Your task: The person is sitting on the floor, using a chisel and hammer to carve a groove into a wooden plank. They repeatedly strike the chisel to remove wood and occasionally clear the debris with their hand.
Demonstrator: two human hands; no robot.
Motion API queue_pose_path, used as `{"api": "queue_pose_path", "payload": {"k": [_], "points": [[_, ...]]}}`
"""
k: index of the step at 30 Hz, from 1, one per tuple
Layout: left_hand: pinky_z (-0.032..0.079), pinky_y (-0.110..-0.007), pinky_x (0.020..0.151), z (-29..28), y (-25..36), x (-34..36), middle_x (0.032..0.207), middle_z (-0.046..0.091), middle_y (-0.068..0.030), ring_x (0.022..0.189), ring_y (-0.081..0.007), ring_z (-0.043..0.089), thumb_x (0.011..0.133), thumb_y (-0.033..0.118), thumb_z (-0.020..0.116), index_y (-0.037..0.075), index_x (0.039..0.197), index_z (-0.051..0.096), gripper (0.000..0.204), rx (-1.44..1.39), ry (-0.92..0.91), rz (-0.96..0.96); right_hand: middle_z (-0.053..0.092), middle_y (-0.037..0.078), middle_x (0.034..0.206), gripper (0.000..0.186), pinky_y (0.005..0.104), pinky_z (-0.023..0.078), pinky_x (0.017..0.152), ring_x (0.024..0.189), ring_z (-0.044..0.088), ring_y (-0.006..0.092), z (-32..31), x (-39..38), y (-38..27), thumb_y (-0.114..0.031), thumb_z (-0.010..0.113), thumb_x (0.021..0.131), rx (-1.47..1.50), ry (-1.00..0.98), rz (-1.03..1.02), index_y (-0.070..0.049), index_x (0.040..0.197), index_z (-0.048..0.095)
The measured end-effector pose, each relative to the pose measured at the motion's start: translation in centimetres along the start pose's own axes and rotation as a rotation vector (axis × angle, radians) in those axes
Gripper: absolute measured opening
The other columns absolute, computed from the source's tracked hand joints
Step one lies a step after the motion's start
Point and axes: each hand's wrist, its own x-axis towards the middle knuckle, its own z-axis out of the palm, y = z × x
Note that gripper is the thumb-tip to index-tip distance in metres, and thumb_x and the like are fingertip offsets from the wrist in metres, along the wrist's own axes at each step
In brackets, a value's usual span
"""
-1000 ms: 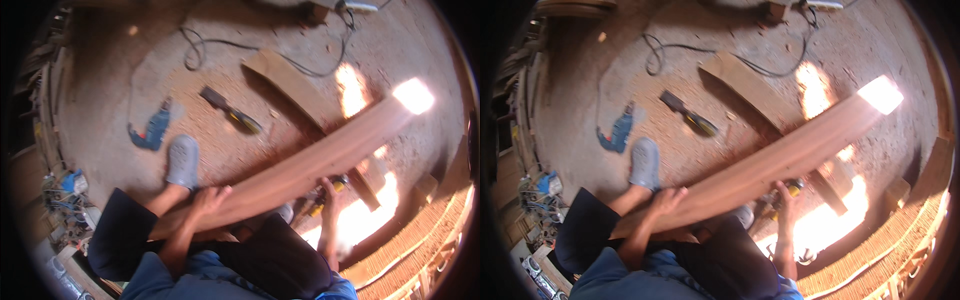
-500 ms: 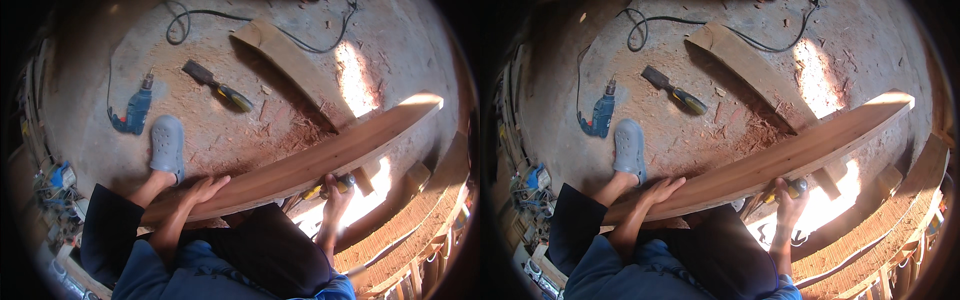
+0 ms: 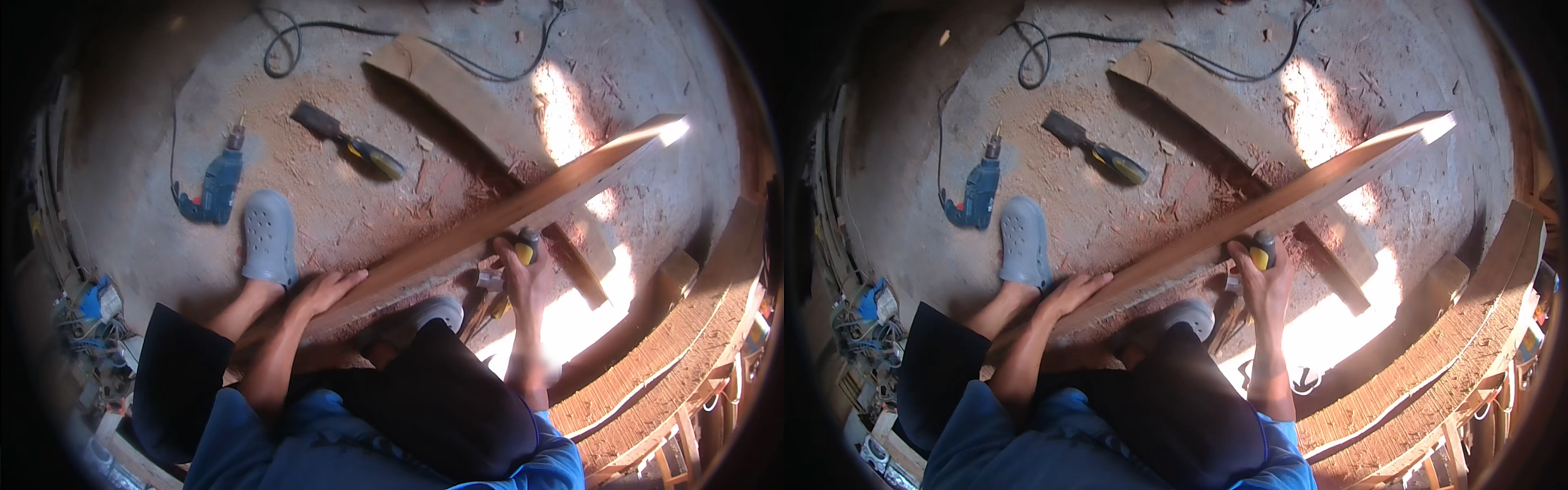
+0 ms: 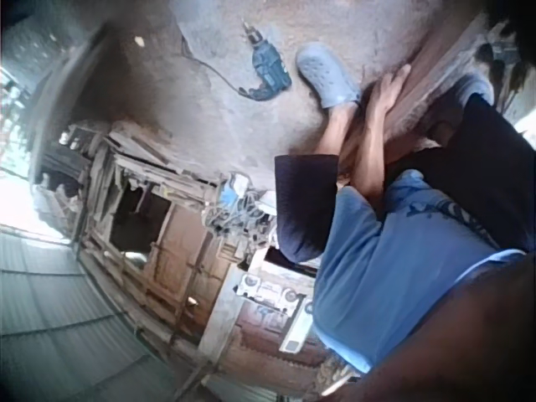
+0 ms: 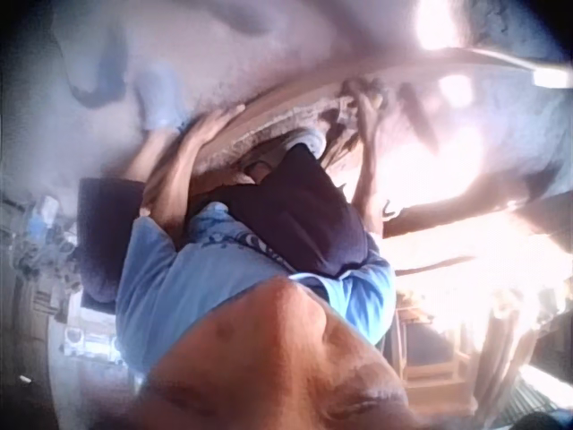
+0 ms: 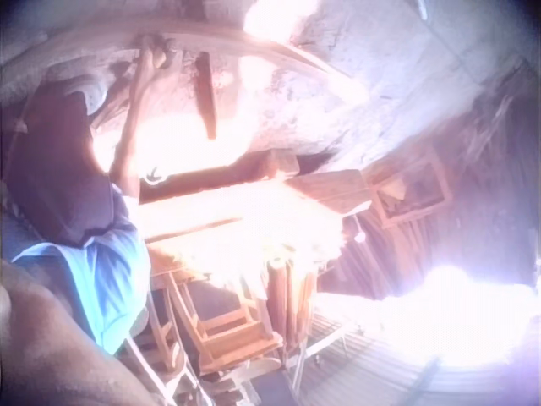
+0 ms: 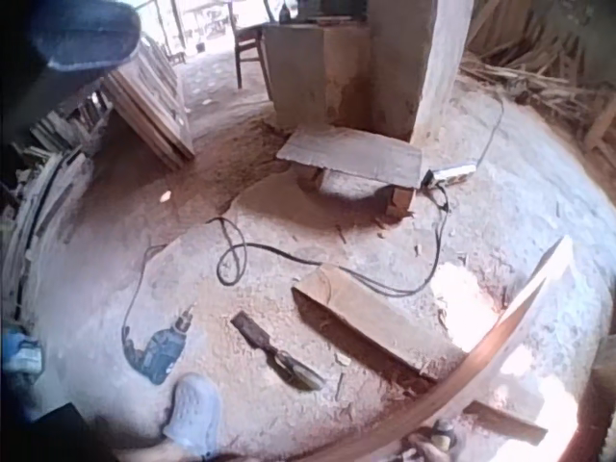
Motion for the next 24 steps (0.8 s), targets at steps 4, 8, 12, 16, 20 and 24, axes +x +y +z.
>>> {"api": "queue_pose_path", "payload": {"k": [4,8,12,16,20,24], "points": [[0.049,-0.042,0.095,-0.3,0.8,-1.8,0.108,0.073,-0.0263,0.105,-0.0342,0.070,0.099,0.070,0.046,-0.004,0.119,0.071,0.081,0.110,0.005,-0.038,0.072,0.007,0.087,0.023,0.0277,0.053,0.066,0.072,0.067,0.0143,-0.8,-2.3,-0.8,-0.010,0.080,0.088,0.162,0.022,-0.044,0.001,0.103,0.068],[0.049,-0.044,0.098,0.2,2.0,-4.0,0.116,0.072,-0.0257,0.113,-0.0394,0.067,0.099,0.068,0.046,-0.001,0.121,0.071,0.077,0.012,-0.030,0.040,0.073,0.009,0.091,0.024,0.0287,0.056,0.068,0.074,0.069,0.0158,-1.9,-3.9,-1.0,-0.008,0.080,0.089,0.056,0.078,0.084,0.003,0.104,0.066],[0.049,-0.044,0.099,0.6,2.2,-3.3,0.116,0.071,-0.0261,0.114,-0.0412,0.067,0.100,0.066,0.046,0.002,0.122,0.072,0.072,-0.074,0.092,0.093,0.072,0.008,0.087,0.031,0.0264,0.054,0.063,0.071,0.068,0.0133,-1.4,-2.7,0.1,-0.015,0.082,0.089,0.186,-0.008,0.069,0.005,0.106,0.066],[0.049,-0.042,0.097,0.4,1.6,-1.1,0.111,0.073,-0.0244,0.109,-0.0341,0.069,0.103,0.059,0.048,-0.002,0.119,0.071,0.067,0.010,0.030,0.039,0.071,0.007,0.081,0.040,0.0255,0.047,0.055,0.064,0.065,0.0115,-0.6,-1.9,0.8,-0.030,0.084,0.088,0.035,-0.051,0.109,0.003,0.102,0.067],[0.049,-0.041,0.097,1.4,1.0,-0.8,0.113,0.073,-0.0233,0.109,-0.0332,0.069,0.103,0.057,0.050,-0.002,0.120,0.071,0.064,-0.025,0.082,0.108,0.067,0.005,0.072,0.037,0.0260,0.046,0.054,0.062,0.064,0.0117,-0.1,-3.0,0.8,-0.031,0.083,0.089,0.110,-0.008,0.181,0.002,0.098,0.067],[0.051,-0.048,0.092,3.8,0.6,-1.8,0.108,0.073,-0.0244,0.107,-0.0407,0.068,0.100,0.060,0.054,0.002,0.114,0.071,0.061,0.038,0.271,0.160,0.067,0.004,0.074,0.034,0.0269,0.044,0.051,0.056,0.058,0.0113,0.1,-4.0,1.6,-0.034,0.079,0.091,0.167,0.078,0.095,-0.001,0.094,0.068]]}}
